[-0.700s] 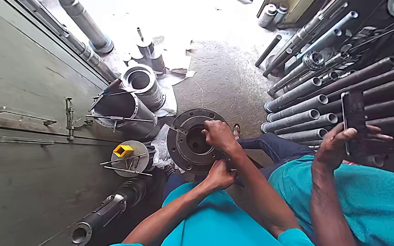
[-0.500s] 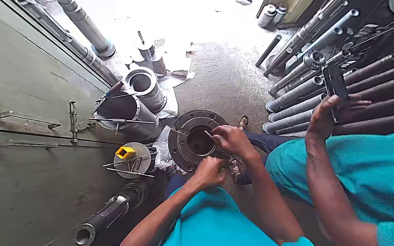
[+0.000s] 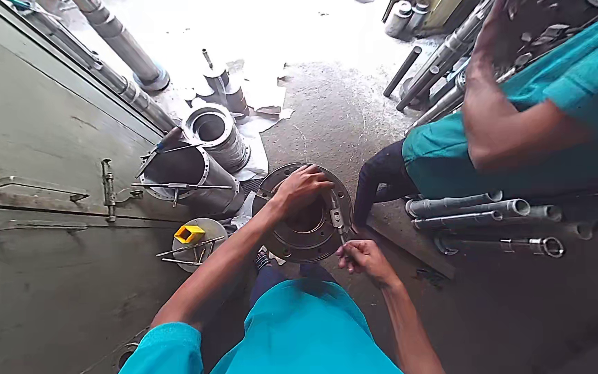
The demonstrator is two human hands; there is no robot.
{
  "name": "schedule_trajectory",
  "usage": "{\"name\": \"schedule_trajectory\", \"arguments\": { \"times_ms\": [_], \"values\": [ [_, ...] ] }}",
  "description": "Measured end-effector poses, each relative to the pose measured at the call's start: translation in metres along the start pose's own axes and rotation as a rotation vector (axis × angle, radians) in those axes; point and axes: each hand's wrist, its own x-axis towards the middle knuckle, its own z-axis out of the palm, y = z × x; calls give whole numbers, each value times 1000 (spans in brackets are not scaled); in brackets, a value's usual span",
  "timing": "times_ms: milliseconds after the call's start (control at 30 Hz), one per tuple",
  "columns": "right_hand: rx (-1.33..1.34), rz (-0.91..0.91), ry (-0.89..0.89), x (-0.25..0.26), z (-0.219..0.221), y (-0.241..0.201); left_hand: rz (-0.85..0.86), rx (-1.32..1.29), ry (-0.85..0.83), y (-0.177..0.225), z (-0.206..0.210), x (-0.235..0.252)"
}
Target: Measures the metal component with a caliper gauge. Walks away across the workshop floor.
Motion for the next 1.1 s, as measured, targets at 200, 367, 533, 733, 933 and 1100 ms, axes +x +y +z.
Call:
{"name": "schedule_trajectory", "arguments": {
  "times_ms": [200,367,533,733,933,1100],
  "values": [
    [268,39,-127,13,68,3,174,95,-87,30,16,44],
    [277,14,-72,1,7,17,9,77,-26,6,-3,-6],
    [132,56,138,17,-42,-1,-211,156,33,49,-22,-68],
    [-154,-62,301,84,-49,-32,-653,28,-10,170,-6,-86],
    [-806,-282,132,112,5,-75,-645,-663,-347,204,-5,-35],
    [-975,-416,-314,102,9,-72,-382,-828,-388,161,-14,-34]
  ]
}}
